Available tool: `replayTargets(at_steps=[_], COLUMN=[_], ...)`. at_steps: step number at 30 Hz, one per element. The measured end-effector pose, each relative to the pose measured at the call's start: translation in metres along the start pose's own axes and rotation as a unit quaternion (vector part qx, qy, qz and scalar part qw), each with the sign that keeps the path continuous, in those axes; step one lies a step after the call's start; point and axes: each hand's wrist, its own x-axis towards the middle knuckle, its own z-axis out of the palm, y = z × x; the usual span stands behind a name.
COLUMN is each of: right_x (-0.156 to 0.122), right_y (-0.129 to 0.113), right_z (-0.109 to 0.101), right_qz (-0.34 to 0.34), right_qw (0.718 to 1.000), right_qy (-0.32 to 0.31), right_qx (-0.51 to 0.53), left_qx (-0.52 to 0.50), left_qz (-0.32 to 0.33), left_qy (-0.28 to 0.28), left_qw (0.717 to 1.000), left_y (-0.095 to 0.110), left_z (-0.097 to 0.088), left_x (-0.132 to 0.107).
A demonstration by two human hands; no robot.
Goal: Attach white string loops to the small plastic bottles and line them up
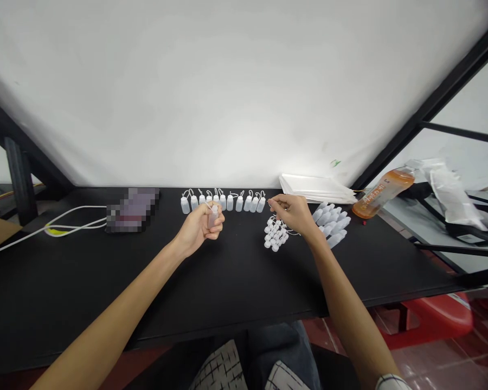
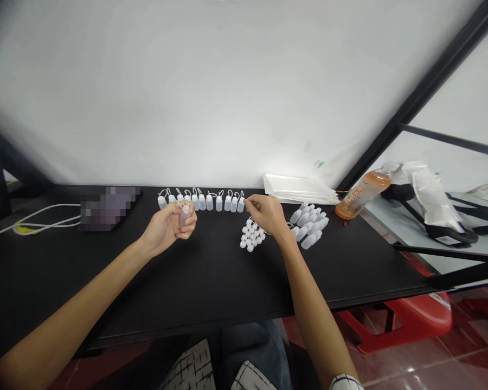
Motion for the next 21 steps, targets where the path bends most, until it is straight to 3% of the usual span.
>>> replayTargets(at_steps=[10,16,21], right_x=[0.0,0.0,0.001], right_y=[-0.004,0.016,0.032], right_z=[-0.004,-0.028,-0.026], right_qz=[0.009,0.085,0.065], right_qw=[1.0,0.996,0.99], right_qy=[-0.016,-0.038,-0.103], right_qx=[0.021,0.009,-0.064], left_qx=[0.01,0.106,0.207], left_qz=[0.004,0.021,0.023], left_qy=[0.026,0.064,0.061], left_qw=[1.0,0.992,0.976], left_y=[-0.005,-0.008,-0.014], left_z=[-0.002,0.001,0.0], left_x=[0.005,0.005,0.005])
